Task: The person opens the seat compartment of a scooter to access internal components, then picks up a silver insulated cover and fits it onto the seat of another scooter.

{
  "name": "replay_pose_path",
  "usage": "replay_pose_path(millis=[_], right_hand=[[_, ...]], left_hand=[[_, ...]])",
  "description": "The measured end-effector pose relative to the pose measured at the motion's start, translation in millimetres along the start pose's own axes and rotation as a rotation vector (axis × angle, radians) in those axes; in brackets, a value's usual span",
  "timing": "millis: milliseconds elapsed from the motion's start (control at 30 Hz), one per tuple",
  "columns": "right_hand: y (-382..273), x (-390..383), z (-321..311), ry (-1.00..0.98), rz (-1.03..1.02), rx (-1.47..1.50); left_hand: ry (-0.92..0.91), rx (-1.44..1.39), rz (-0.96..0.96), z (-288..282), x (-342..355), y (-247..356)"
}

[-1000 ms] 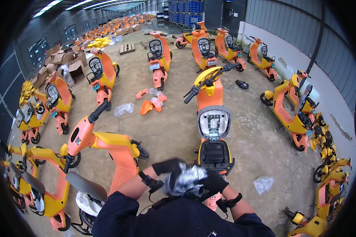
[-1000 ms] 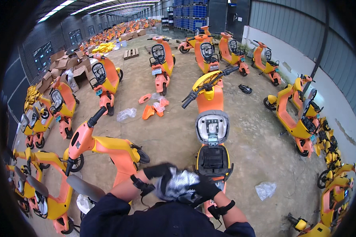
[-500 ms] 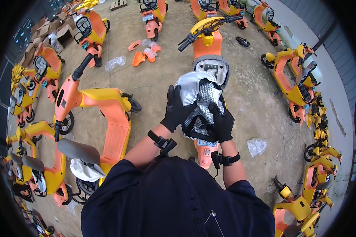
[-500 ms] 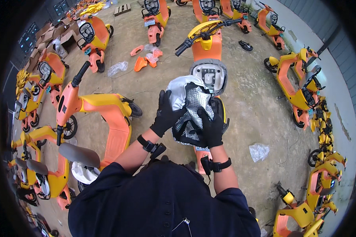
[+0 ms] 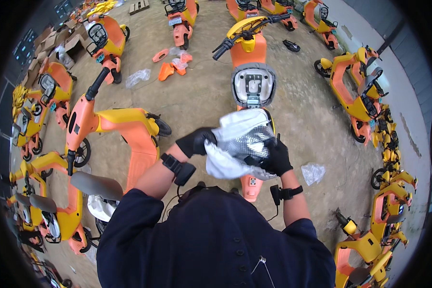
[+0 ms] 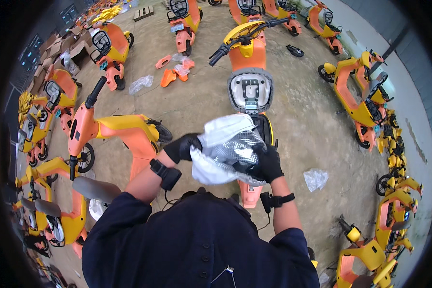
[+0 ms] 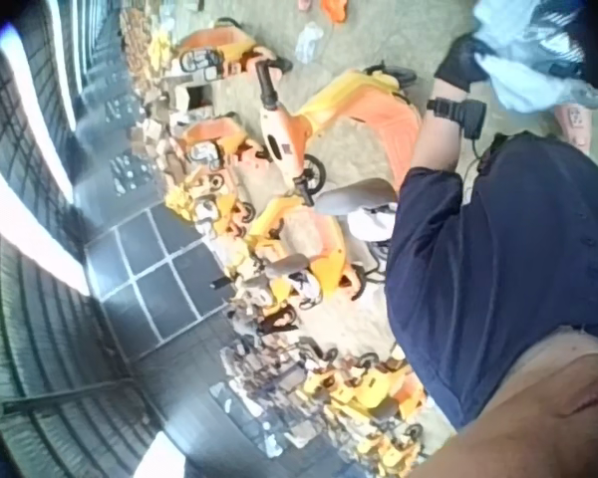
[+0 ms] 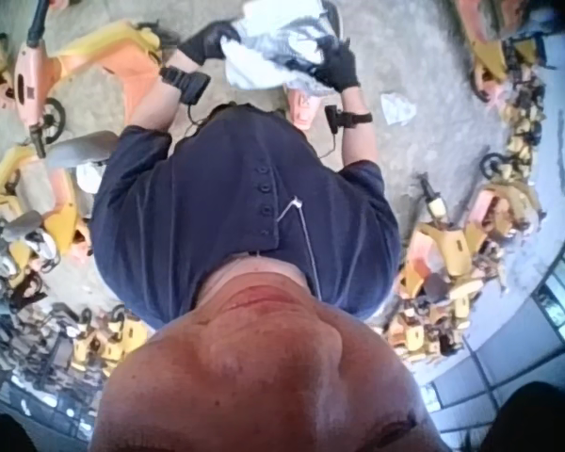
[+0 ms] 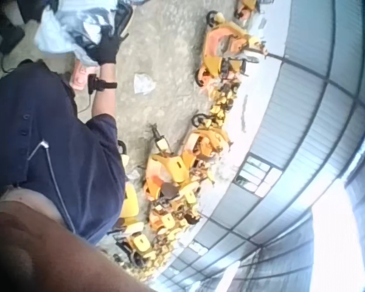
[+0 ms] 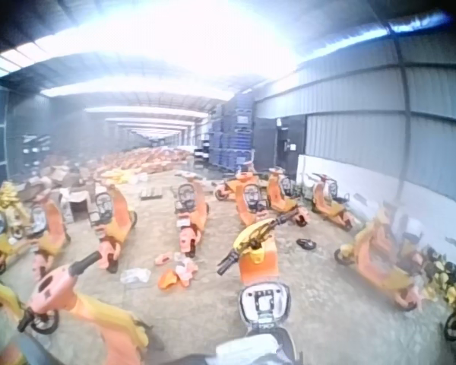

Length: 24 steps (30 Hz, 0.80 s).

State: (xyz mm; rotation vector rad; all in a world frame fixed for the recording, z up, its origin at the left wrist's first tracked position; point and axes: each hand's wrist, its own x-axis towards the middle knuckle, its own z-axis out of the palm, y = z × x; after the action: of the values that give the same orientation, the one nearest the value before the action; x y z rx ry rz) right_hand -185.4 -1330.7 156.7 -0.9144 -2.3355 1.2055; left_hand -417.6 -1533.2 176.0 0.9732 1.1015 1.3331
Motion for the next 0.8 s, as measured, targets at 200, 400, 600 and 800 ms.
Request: replay_pose_path(millis=[200, 400, 600, 800], right_hand=[[-54.8, -1.7, -23.8, -0.045, -0.578, -0.444], [-102.1, 15.6, -9.6, 0.012, -0.969, -0.46], [-86.1, -3.4, -7.4, -0.504, -0.427, 0.219], [-104.4, -2.6, -35.7, -0.369, -0.465, 0.221]], left_hand=[[-0.033, 0.231, 0.096, 27.7, 1.1, -6.8], [-0.226, 0.474, 0.269, 18.5, 14.6, -15.9], [-0.378, 0.529, 0.229, -16.6, 11.1, 5.7], [0.245, 0.632, 0.364, 1.7, 40.4, 55.2]])
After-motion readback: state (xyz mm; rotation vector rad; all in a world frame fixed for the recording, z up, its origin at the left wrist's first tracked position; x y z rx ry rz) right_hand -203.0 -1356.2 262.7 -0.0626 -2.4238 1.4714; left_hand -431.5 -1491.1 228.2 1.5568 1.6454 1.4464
